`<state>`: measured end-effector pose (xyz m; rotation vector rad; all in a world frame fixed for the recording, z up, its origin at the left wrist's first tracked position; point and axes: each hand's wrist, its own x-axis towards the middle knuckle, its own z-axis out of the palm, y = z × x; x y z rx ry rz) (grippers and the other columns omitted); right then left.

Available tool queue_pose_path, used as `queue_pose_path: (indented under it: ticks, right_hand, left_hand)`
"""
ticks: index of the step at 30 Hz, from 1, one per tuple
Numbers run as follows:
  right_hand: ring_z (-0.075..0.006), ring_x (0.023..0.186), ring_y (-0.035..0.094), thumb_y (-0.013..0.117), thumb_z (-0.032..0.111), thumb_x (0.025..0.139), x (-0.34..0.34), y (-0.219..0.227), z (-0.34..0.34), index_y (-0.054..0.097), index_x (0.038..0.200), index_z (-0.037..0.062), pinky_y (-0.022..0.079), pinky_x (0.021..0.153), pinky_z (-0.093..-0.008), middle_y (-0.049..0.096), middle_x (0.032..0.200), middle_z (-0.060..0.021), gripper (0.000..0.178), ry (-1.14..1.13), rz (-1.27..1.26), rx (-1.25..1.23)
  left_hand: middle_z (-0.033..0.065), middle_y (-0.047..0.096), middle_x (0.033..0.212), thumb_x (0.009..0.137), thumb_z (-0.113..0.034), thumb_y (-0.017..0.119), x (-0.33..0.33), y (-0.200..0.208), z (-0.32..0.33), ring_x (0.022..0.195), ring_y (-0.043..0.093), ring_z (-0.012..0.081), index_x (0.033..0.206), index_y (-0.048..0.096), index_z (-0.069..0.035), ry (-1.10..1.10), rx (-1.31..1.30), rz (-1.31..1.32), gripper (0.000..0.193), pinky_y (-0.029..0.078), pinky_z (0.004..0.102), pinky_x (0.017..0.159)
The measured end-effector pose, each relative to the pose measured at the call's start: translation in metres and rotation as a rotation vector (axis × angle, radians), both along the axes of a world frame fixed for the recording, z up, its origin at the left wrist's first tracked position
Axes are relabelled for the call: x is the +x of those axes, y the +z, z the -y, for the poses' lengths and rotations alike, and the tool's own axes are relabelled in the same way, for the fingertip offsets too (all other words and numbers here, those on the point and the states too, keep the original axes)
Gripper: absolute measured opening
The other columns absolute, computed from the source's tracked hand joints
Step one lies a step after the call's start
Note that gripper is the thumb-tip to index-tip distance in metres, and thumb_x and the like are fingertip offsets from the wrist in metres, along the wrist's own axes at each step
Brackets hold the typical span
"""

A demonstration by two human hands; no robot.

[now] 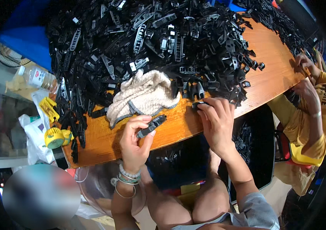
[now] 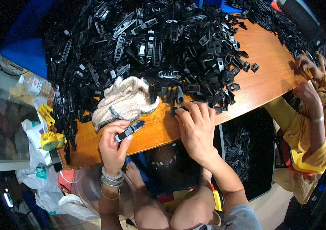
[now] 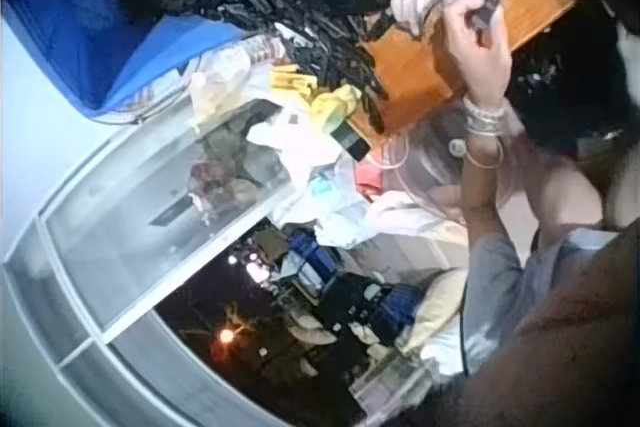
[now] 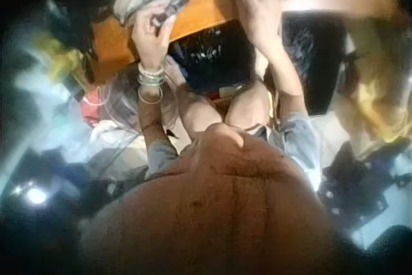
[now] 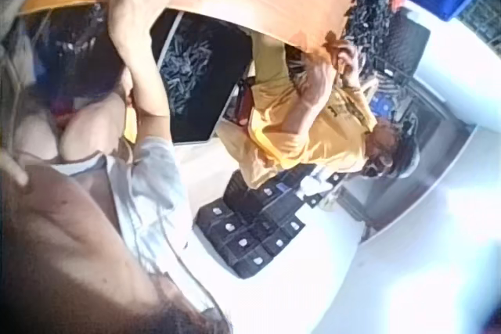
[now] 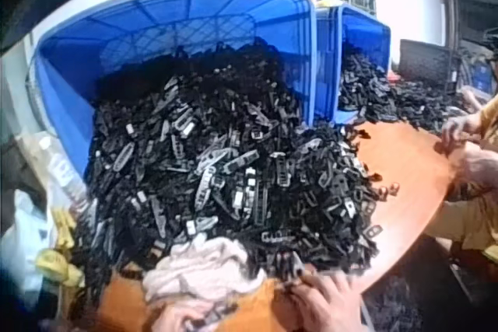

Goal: The person repeatedly assembles small plastic components by snapping pieces together by hand, wipes parts with a cloth, and dips a cloth into a water basin.

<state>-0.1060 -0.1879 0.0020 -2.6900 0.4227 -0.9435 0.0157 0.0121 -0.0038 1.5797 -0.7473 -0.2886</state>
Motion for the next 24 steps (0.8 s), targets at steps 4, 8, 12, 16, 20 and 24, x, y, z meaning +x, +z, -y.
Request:
queue_pose_path:
  ticks: [4, 8, 12, 16, 20, 24]
  right_hand:
    - [-0.0191, 0.077, 0.061, 0.065, 0.002, 0.087, 0.004, 0.003, -0.008, 0.065, 0.109, 0.0042, 0.046, 0.063, -0.0296, 0.063, 0.096, -0.0080, 0.022, 0.139, 0.134, 0.350]
    - [-0.0062, 0.066, 0.056, 0.060, 0.007, 0.095, -0.004, -0.005, -0.022, 0.066, 0.111, 0.0005, 0.045, 0.059, -0.0210, 0.063, 0.085, -0.0060, 0.019, 0.245, 0.107, 1.114]
    - [-0.0164, 0.065, 0.058, 0.066, 0.006, 0.089, 0.006, 0.012, -0.022, 0.064, 0.116, -0.0015, 0.046, 0.061, -0.0282, 0.062, 0.078, -0.0085, 0.028, 0.422, -0.124, 1.043]
    - [-0.0318, 0.074, 0.055, 0.071, 0.009, 0.081, 0.010, 0.013, -0.013, 0.066, 0.115, -0.0007, 0.046, 0.070, -0.0379, 0.059, 0.081, -0.0158, 0.036, 0.498, -0.215, 0.647]
    - [-0.0279, 0.084, 0.053, 0.075, 0.009, 0.076, 0.011, 0.015, -0.005, 0.071, 0.102, 0.0000, 0.043, 0.077, -0.0373, 0.061, 0.086, -0.0103, 0.028, 0.437, -0.242, 0.485]
    - [-0.0248, 0.088, 0.050, 0.076, 0.011, 0.073, 0.017, 0.010, -0.010, 0.073, 0.103, 0.0052, 0.038, 0.080, -0.0370, 0.059, 0.095, -0.0062, 0.031, 0.547, -0.192, 0.516]
  left_hand:
    - [0.0133, 0.059, 0.103, 0.074, 0.010, 0.069, 0.004, 0.018, -0.003, 0.096, 0.056, 0.0228, 0.093, 0.056, -0.001, 0.055, 0.226, 0.287, 0.025, 0.046, 0.0335, 0.086]
    - [0.0100, 0.059, 0.088, 0.069, -0.001, 0.078, 0.004, 0.013, 0.001, 0.087, 0.054, 0.0283, 0.087, 0.064, -0.001, 0.029, 0.301, 0.465, 0.023, 0.046, 0.0378, 0.078]
    - [0.0089, 0.060, 0.088, 0.069, -0.003, 0.078, 0.002, 0.009, 0.002, 0.088, 0.054, 0.0274, 0.087, 0.066, -0.001, 0.005, 0.271, 0.443, 0.022, 0.045, 0.0365, 0.078]
    - [0.0086, 0.059, 0.087, 0.070, -0.004, 0.078, 0.005, 0.007, -0.001, 0.088, 0.054, 0.0268, 0.087, 0.068, 0.000, -0.002, 0.251, 0.400, 0.021, 0.045, 0.0359, 0.078]
    - [0.0087, 0.059, 0.087, 0.070, -0.002, 0.076, 0.007, 0.005, 0.001, 0.088, 0.054, 0.0274, 0.088, 0.068, 0.000, -0.017, 0.239, 0.394, 0.019, 0.045, 0.0365, 0.078]
    - [0.0087, 0.059, 0.089, 0.070, 0.000, 0.074, 0.002, 0.008, 0.012, 0.090, 0.053, 0.0278, 0.088, 0.067, 0.000, -0.089, 0.194, 0.391, 0.020, 0.045, 0.0371, 0.079]
